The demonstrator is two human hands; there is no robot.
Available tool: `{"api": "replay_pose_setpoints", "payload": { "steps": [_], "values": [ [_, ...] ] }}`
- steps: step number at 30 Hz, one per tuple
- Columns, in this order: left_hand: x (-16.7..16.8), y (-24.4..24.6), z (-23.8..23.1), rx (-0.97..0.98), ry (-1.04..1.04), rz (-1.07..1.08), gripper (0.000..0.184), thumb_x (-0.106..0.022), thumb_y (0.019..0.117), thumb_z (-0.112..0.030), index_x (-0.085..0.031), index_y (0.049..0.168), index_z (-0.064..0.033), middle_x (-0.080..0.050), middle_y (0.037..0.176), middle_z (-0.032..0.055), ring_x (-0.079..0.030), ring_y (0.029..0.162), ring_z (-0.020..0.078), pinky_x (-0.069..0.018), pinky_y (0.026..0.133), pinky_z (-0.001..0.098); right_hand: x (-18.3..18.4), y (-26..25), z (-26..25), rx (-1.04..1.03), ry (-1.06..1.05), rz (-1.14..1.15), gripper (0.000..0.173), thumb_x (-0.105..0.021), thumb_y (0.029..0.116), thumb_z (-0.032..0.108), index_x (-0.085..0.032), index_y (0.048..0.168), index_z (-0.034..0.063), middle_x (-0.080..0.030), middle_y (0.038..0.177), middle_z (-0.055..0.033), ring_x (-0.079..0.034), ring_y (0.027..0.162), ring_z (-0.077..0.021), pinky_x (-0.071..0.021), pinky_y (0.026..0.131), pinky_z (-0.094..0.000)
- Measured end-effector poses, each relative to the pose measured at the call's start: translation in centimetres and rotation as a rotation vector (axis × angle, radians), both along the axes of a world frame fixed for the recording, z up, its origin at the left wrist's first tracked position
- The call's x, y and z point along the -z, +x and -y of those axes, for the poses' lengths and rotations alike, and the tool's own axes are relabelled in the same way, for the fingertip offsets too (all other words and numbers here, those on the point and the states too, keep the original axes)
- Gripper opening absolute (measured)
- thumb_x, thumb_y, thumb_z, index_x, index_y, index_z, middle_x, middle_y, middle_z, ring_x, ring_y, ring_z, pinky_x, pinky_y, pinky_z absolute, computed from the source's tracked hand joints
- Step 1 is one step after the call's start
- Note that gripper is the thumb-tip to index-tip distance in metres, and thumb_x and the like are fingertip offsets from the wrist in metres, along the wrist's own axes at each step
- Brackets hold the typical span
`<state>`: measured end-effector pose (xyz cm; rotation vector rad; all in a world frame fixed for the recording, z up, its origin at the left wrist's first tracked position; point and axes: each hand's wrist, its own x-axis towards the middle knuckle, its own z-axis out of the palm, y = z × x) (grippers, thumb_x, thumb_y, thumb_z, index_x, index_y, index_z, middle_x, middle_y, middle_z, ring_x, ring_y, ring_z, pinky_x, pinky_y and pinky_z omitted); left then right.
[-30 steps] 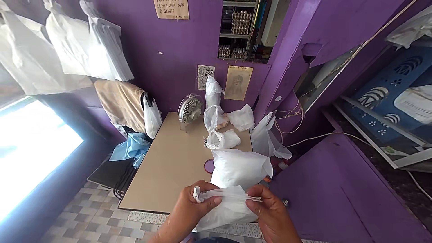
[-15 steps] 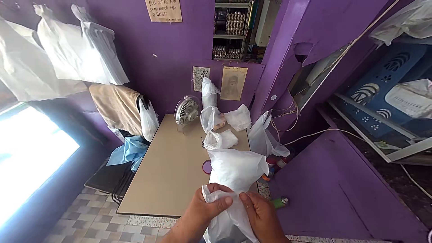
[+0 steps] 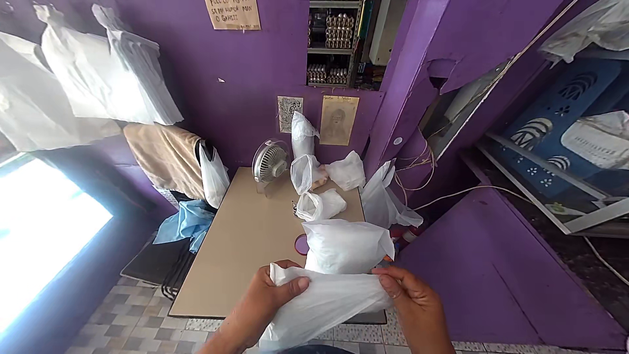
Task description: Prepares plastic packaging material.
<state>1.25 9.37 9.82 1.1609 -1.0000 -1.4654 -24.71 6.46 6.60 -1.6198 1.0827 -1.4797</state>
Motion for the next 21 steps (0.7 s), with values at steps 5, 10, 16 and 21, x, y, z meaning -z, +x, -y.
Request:
{"api": "replay_pose_setpoints", "payload": {
  "steps": [5, 10, 16, 21],
  "values": [
    [-0.2, -1.3, -0.1, -0.035, 0.046, -0.04, 0.024, -0.046, 0.1054, -0.017, -0.068, 0.098, -0.0112, -0.074, 0.081, -0.0027, -0.072, 0.073, 0.0064, -0.062, 0.071, 0.0262, -0.1, 1.0, -0.1, -0.043, 0.121, 0.146, 0.023, -0.057, 0.1036, 0.03, -0.069, 0.087, 0.0208, -0.065, 0.077, 0.0174, -0.061, 0.072, 0.0092, -0.0522, 0.067, -0.0114],
    [0.1, -2.1, 0.1, -0.018, 0.163, -0.001, 0.031, -0.041, 0.1083, -0.021, -0.067, 0.097, -0.0096, -0.074, 0.077, -0.0019, -0.072, 0.07, 0.0072, -0.0618, 0.069, 0.0266, -1.4, 2.2, -0.7, -0.331, 0.478, 0.869, 0.028, -0.067, 0.0934, 0.045, -0.075, 0.098, 0.0192, -0.076, 0.096, 0.0002, -0.074, 0.092, -0.0111, -0.062, 0.085, -0.0324],
    [0.5, -1.7, 0.4, 0.053, 0.058, -0.226, 0.023, -0.049, 0.105, -0.012, -0.071, 0.107, -0.0077, -0.077, 0.092, 0.0026, -0.074, 0.082, 0.0105, -0.0634, 0.077, 0.0293, -1.9, 2.4, -1.5, -0.371, 0.686, 0.974, 0.032, -0.067, 0.0946, 0.047, -0.072, 0.104, 0.0163, -0.077, 0.097, -0.0052, -0.075, 0.091, -0.0146, -0.0633, 0.082, -0.0364],
    [-0.2, -2.6, 0.8, 0.067, 0.135, -0.179, 0.031, -0.04, 0.1082, -0.017, -0.067, 0.094, -0.0103, -0.073, 0.076, -0.0009, -0.071, 0.069, 0.0068, -0.0617, 0.068, 0.0257, -1.9, 1.5, -1.2, -0.465, 0.65, 0.893, 0.033, -0.063, 0.097, 0.047, -0.076, 0.104, 0.018, -0.077, 0.097, -0.0032, -0.074, 0.091, -0.0111, -0.0623, 0.083, -0.0329]
  ]
}}
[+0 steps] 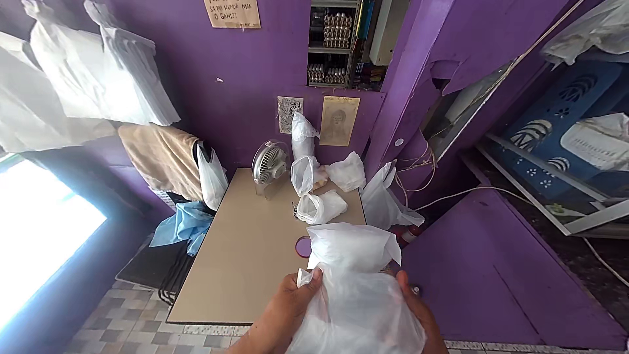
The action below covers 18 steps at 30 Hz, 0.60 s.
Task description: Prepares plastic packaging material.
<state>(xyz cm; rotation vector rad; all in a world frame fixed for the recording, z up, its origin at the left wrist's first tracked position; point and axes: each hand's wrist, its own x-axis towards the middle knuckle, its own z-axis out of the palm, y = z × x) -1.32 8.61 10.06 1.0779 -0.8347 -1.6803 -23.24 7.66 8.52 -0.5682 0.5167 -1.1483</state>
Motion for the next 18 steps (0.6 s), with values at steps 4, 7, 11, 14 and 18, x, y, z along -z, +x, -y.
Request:
{"api": "replay_pose_setpoints", "payload": {
  "steps": [4, 7, 11, 14, 18],
  "values": [
    [0.3, 1.6, 0.5, 0.211, -0.044, -0.133, 0.044, -0.05, 0.1019, -0.055, -0.068, 0.107, -0.0149, -0.077, 0.092, -0.0014, -0.074, 0.085, 0.0084, -0.0627, 0.079, 0.0289, -1.3, -1.1, 1.7, -0.083, -0.018, 0.183, 0.034, -0.061, 0.0986, 0.042, -0.077, 0.109, 0.0134, -0.077, 0.103, -0.0068, -0.075, 0.097, -0.0146, -0.0622, 0.087, -0.0359],
    [0.3, 2.7, 2.4, 0.278, -0.148, -0.384, 0.054, -0.06, 0.0893, -0.068, -0.075, 0.114, -0.0218, -0.076, 0.105, -0.0003, -0.072, 0.099, 0.0088, -0.0599, 0.09, 0.0308, -2.2, -1.6, 3.8, -0.051, 0.0, 0.177, 0.027, -0.067, 0.0948, 0.034, -0.077, 0.109, 0.0127, -0.077, 0.103, -0.0067, -0.074, 0.097, -0.0143, -0.0622, 0.087, -0.035],
    [0.2, 1.9, 5.5, -0.128, -0.017, -0.199, 0.019, -0.05, 0.1059, -0.016, -0.066, 0.1, -0.0089, -0.073, 0.082, 0.006, -0.072, 0.074, 0.0125, -0.062, 0.069, 0.0308, -2.8, -0.6, 7.4, 0.327, 0.001, -0.415, 0.021, -0.048, 0.1042, 0.006, -0.067, 0.097, 0.0057, -0.072, 0.08, -0.0041, -0.07, 0.07, -0.0088, -0.0614, 0.066, -0.0262],
    [2.1, 0.5, 7.5, -0.179, 0.014, 0.339, 0.01, -0.062, 0.101, -0.009, -0.065, 0.101, -0.0002, -0.066, 0.077, 0.0047, -0.064, 0.068, 0.0095, -0.0562, 0.066, 0.0281, 0.9, 0.3, 9.2, 0.394, -0.121, -0.986, 0.008, -0.061, 0.0997, 0.004, -0.062, 0.099, -0.0039, -0.065, 0.075, -0.0046, -0.062, 0.066, -0.008, -0.0533, 0.065, -0.0275],
    [5.6, -0.1, 7.8, -0.042, -0.123, 0.82, 0.025, -0.058, 0.1003, -0.013, -0.065, 0.117, 0.0033, -0.069, 0.105, 0.0183, -0.067, 0.1, 0.0264, -0.0527, 0.093, 0.0463, 5.4, 1.1, 8.9, 0.416, -0.197, -1.002, 0.009, -0.059, 0.0978, 0.005, -0.058, 0.1, -0.0039, -0.065, 0.075, -0.0047, -0.064, 0.067, -0.0075, -0.0558, 0.066, -0.0266]
  ]
}}
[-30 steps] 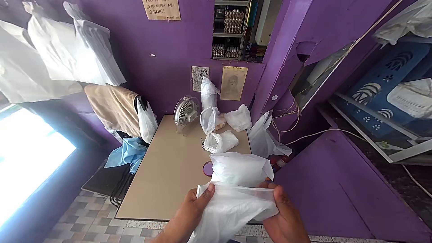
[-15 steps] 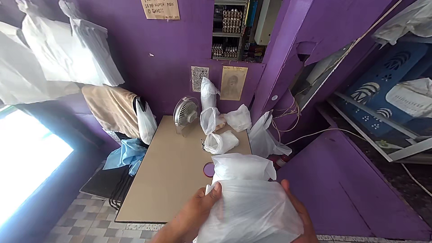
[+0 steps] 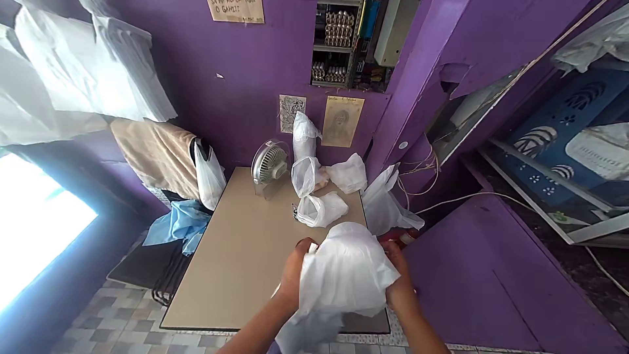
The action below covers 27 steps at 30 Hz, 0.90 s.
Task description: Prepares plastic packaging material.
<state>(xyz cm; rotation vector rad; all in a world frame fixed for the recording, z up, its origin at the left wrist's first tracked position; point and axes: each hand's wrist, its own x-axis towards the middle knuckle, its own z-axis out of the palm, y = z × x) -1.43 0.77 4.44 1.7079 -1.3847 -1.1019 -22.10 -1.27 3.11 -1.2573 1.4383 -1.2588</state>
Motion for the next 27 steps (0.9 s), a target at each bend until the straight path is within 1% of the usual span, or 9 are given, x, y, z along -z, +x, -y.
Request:
{"api": "replay_pose_setpoints", "payload": {
  "steps": [4, 8, 12, 15, 18, 20, 23, 25, 27],
  "values": [
    [1.2, -0.3, -0.1, 0.122, 0.152, 0.214, 0.042, -0.044, 0.1077, -0.015, -0.05, 0.141, 0.01, -0.057, 0.136, 0.0309, -0.054, 0.131, 0.04, -0.04, 0.112, 0.0513, 0.1, 0.0, 0.0, 0.0, 0.08, -0.011, 0.009, -0.054, 0.0984, 0.002, -0.056, 0.104, -0.0053, -0.065, 0.081, -0.0061, -0.063, 0.072, -0.0069, -0.0541, 0.071, -0.0263],
    [1.8, 0.1, -0.5, 0.177, 0.157, 0.231, 0.041, -0.049, 0.105, -0.013, -0.052, 0.138, 0.0098, -0.059, 0.133, 0.0307, -0.056, 0.128, 0.04, -0.0415, 0.111, 0.0512, -0.7, 0.6, 0.1, 0.007, 0.203, -0.149, 0.015, -0.052, 0.1, -0.002, -0.055, 0.112, -0.0102, -0.064, 0.092, -0.0134, -0.062, 0.082, -0.0099, -0.0524, 0.078, -0.0272],
    [7.6, 0.1, 0.8, 0.163, 0.145, 0.277, 0.053, -0.057, 0.1006, -0.024, -0.048, 0.147, 0.0003, -0.061, 0.135, 0.0229, -0.059, 0.127, 0.035, -0.0462, 0.108, 0.0508, 2.3, -0.8, 0.8, -0.069, 0.285, -0.364, 0.027, -0.053, 0.1012, 0.0, -0.061, 0.123, -0.0144, -0.065, 0.119, -0.0311, -0.062, 0.113, -0.0344, -0.0469, 0.103, -0.0457],
    [8.3, 0.5, 1.1, 0.196, 0.116, 0.268, 0.05, -0.055, 0.1021, -0.027, -0.051, 0.144, 0.0016, -0.062, 0.134, 0.024, -0.06, 0.125, 0.036, -0.0467, 0.107, 0.0525, 1.3, -0.6, 0.2, -0.046, 0.435, -0.086, 0.028, -0.043, 0.1067, 0.002, -0.056, 0.128, -0.0107, -0.064, 0.114, -0.0213, -0.061, 0.102, -0.019, -0.0499, 0.091, -0.0328],
    [1.9, 1.9, -1.4, 0.174, 0.037, -0.027, 0.038, -0.053, 0.1038, -0.011, -0.054, 0.137, 0.0071, -0.064, 0.129, 0.0227, -0.061, 0.122, 0.0251, -0.0453, 0.109, 0.042, 2.0, -1.9, -0.2, -0.049, 0.393, 0.282, 0.023, -0.043, 0.1079, 0.013, -0.051, 0.126, 0.0005, -0.066, 0.093, -0.0067, -0.066, 0.076, -0.0121, -0.0566, 0.065, -0.0301],
    [0.6, 2.7, -2.4, 0.15, -0.084, -0.274, 0.032, -0.053, 0.1004, -0.01, -0.059, 0.129, 0.0033, -0.069, 0.113, 0.0057, -0.064, 0.104, 0.0013, -0.0514, 0.097, 0.0231, 3.6, -3.8, -0.6, -0.166, 0.134, 0.295, 0.05, -0.055, 0.0991, 0.026, -0.046, 0.14, -0.0007, -0.065, 0.12, -0.0056, -0.066, 0.102, -0.0129, -0.058, 0.081, -0.032],
    [-0.5, 2.8, -3.2, 0.248, -0.147, -0.369, 0.033, -0.056, 0.096, -0.008, -0.057, 0.124, 0.0091, -0.069, 0.107, 0.0041, -0.063, 0.098, -0.0045, -0.0514, 0.094, 0.018, 2.4, -3.7, -2.1, -0.338, -0.079, 0.124, 0.067, -0.05, 0.1036, 0.032, -0.031, 0.151, -0.0112, -0.049, 0.149, -0.0157, -0.053, 0.132, -0.0094, -0.0469, 0.108, -0.0262],
    [-0.1, 2.3, -3.5, 0.324, -0.132, -0.18, 0.029, -0.058, 0.0957, -0.006, -0.06, 0.119, 0.012, -0.069, 0.106, 0.0112, -0.065, 0.1, 0.005, -0.0508, 0.096, 0.0237, 1.6, -2.7, -3.5, -0.326, -0.054, -0.016, 0.054, -0.042, 0.1035, 0.007, -0.029, 0.15, -0.0178, -0.045, 0.15, -0.0275, -0.048, 0.135, -0.0097, -0.0385, 0.112, -0.0225],
    [3.0, 2.4, -2.8, 0.444, -0.083, 0.168, 0.036, -0.064, 0.096, -0.013, -0.064, 0.122, 0.0111, -0.069, 0.118, 0.0258, -0.066, 0.115, 0.0314, -0.048, 0.105, 0.0487, 2.6, -2.7, -4.7, -0.269, 0.003, -0.156, 0.058, -0.052, 0.0955, 0.001, -0.035, 0.149, -0.0161, -0.046, 0.149, -0.0292, -0.048, 0.138, -0.0182, -0.0374, 0.115, -0.0284]
  ]
}}
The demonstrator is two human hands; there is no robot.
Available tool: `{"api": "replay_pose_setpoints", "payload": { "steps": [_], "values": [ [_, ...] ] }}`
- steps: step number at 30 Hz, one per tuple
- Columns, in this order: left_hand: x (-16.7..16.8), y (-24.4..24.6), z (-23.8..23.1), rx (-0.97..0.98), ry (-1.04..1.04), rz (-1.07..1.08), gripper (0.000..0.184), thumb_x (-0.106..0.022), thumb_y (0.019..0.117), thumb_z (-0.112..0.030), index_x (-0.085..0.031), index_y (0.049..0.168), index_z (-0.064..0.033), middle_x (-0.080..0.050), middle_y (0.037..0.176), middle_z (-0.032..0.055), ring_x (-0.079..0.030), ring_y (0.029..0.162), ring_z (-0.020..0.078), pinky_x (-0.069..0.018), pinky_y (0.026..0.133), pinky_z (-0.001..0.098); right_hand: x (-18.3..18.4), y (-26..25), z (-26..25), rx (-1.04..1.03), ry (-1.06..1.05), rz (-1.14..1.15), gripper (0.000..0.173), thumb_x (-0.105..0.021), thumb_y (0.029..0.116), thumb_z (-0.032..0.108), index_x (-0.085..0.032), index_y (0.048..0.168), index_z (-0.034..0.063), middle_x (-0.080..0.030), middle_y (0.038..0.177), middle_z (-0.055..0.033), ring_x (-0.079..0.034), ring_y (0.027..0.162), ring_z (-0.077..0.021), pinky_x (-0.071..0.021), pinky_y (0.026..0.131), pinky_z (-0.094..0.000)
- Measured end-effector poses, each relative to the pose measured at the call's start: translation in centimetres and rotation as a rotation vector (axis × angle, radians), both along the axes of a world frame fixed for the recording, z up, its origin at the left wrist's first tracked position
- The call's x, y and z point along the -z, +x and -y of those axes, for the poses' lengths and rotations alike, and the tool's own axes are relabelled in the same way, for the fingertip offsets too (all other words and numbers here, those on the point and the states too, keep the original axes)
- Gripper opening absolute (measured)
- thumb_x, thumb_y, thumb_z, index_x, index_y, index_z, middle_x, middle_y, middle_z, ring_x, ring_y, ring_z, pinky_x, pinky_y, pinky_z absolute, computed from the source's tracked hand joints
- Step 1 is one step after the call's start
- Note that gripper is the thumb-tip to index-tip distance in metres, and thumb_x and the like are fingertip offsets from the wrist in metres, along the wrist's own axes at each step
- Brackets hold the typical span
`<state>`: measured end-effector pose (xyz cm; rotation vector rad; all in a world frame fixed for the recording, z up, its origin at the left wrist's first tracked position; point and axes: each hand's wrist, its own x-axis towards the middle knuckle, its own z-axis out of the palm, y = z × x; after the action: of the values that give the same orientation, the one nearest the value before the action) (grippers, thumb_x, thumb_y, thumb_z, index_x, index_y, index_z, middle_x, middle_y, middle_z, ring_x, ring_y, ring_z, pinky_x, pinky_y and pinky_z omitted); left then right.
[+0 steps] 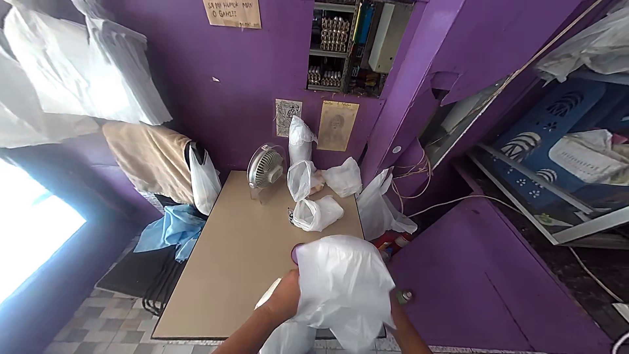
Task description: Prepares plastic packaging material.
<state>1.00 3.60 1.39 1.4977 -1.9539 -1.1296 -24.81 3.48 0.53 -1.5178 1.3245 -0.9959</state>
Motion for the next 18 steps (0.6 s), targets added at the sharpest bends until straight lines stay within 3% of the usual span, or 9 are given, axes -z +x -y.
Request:
{"api": "replay_pose_setpoints", "payload": {
  "steps": [2, 4, 8, 10, 12, 13, 14, 16, 18],
  "values": [
    [1.8, 0.6, 0.1, 0.027, 0.033, 0.155, 0.041, -0.062, 0.0976, -0.018, -0.061, 0.129, 0.0081, -0.066, 0.122, 0.029, -0.063, 0.119, 0.042, -0.0457, 0.105, 0.0588, 1.9, -1.3, -0.3, 0.003, -0.018, -0.116, 0.059, -0.061, 0.0886, -0.002, -0.045, 0.143, -0.0167, -0.041, 0.152, -0.0336, -0.043, 0.143, -0.034, -0.0331, 0.119, -0.0416],
    [1.0, 0.9, -0.3, 0.002, 0.023, 0.132, 0.041, -0.063, 0.0966, -0.014, -0.06, 0.129, 0.0099, -0.067, 0.119, 0.0293, -0.064, 0.116, 0.0417, -0.0465, 0.103, 0.058, 2.6, -2.4, 0.2, -0.006, -0.049, -0.135, 0.056, -0.062, 0.0863, -0.003, -0.049, 0.139, -0.017, -0.038, 0.154, -0.0355, -0.041, 0.144, -0.0394, -0.0335, 0.119, -0.0458],
    [-2.6, 0.0, -0.6, -0.098, -0.053, -0.186, 0.043, -0.062, 0.0958, -0.009, -0.055, 0.134, 0.0105, -0.07, 0.115, 0.0189, -0.068, 0.11, 0.017, -0.052, 0.102, 0.0357, -2.0, -1.1, 0.4, 0.0, 0.043, 0.085, 0.053, -0.039, 0.1003, 0.0, -0.03, 0.15, -0.0181, -0.039, 0.155, -0.0309, -0.042, 0.143, -0.0171, -0.0325, 0.117, -0.0246],
    [-1.5, -0.5, 0.0, -0.072, -0.104, -0.143, 0.039, -0.065, 0.0953, -0.015, -0.061, 0.124, 0.0109, -0.071, 0.114, 0.0191, -0.068, 0.111, 0.0185, -0.0515, 0.103, 0.0353, -4.4, 0.5, 0.3, 0.067, 0.214, 0.188, 0.045, -0.03, 0.1077, 0.001, -0.034, 0.149, -0.0152, -0.042, 0.155, -0.0245, -0.043, 0.139, -0.0109, -0.0323, 0.115, -0.0217],
    [0.7, -0.9, 0.5, -0.011, -0.074, 0.056, 0.042, -0.066, 0.0973, -0.024, -0.063, 0.123, 0.0096, -0.068, 0.12, 0.0243, -0.064, 0.119, 0.0312, -0.0465, 0.109, 0.0448, -1.9, 1.4, 0.2, 0.076, 0.197, 0.074, 0.055, -0.055, 0.1003, 0.006, -0.036, 0.147, -0.0157, -0.048, 0.148, -0.0264, -0.048, 0.135, -0.0162, -0.0371, 0.114, -0.0256],
    [1.2, -1.1, 0.6, 0.003, -0.042, 0.12, 0.041, -0.066, 0.0972, -0.022, -0.063, 0.124, 0.0089, -0.068, 0.121, 0.0251, -0.064, 0.12, 0.0342, -0.0461, 0.109, 0.0475, 1.3, 1.2, 0.8, 0.05, 0.088, -0.012, 0.076, -0.076, 0.0871, 0.017, -0.039, 0.144, -0.0181, -0.052, 0.143, -0.0289, -0.051, 0.135, -0.0218, -0.0397, 0.115, -0.0295],
    [1.4, -1.2, 0.8, 0.014, 0.006, 0.166, 0.04, -0.064, 0.097, -0.018, -0.061, 0.127, 0.009, -0.067, 0.122, 0.0259, -0.063, 0.12, 0.0364, -0.0454, 0.109, 0.0494, 3.7, 1.1, 1.2, 0.038, -0.025, -0.101, 0.093, -0.085, 0.0767, 0.033, -0.043, 0.14, -0.0195, -0.053, 0.141, -0.0315, -0.051, 0.136, -0.0286, -0.0386, 0.117, -0.0353],
    [1.0, -1.5, 0.7, 0.015, 0.083, 0.2, 0.045, -0.063, 0.0936, -0.005, -0.054, 0.134, 0.0115, -0.064, 0.124, 0.0293, -0.061, 0.122, 0.0405, -0.0436, 0.109, 0.0522, 5.6, 0.7, 1.4, 0.034, -0.171, -0.231, 0.1, -0.083, 0.0725, 0.054, -0.052, 0.132, -0.0205, -0.057, 0.135, -0.0352, -0.053, 0.133, -0.0394, -0.0367, 0.118, -0.046],
    [0.4, -1.7, 0.5, 0.017, 0.113, 0.225, 0.051, -0.062, 0.091, 0.001, -0.049, 0.14, 0.0105, -0.064, 0.124, 0.0306, -0.061, 0.122, 0.0428, -0.0441, 0.108, 0.0547, 5.6, 0.5, 1.1, 0.023, -0.238, -0.308, 0.098, -0.073, 0.0796, 0.058, -0.051, 0.13, -0.0234, -0.055, 0.134, -0.0394, -0.052, 0.132, -0.0453, -0.0355, 0.117, -0.0499]
  ]
}}
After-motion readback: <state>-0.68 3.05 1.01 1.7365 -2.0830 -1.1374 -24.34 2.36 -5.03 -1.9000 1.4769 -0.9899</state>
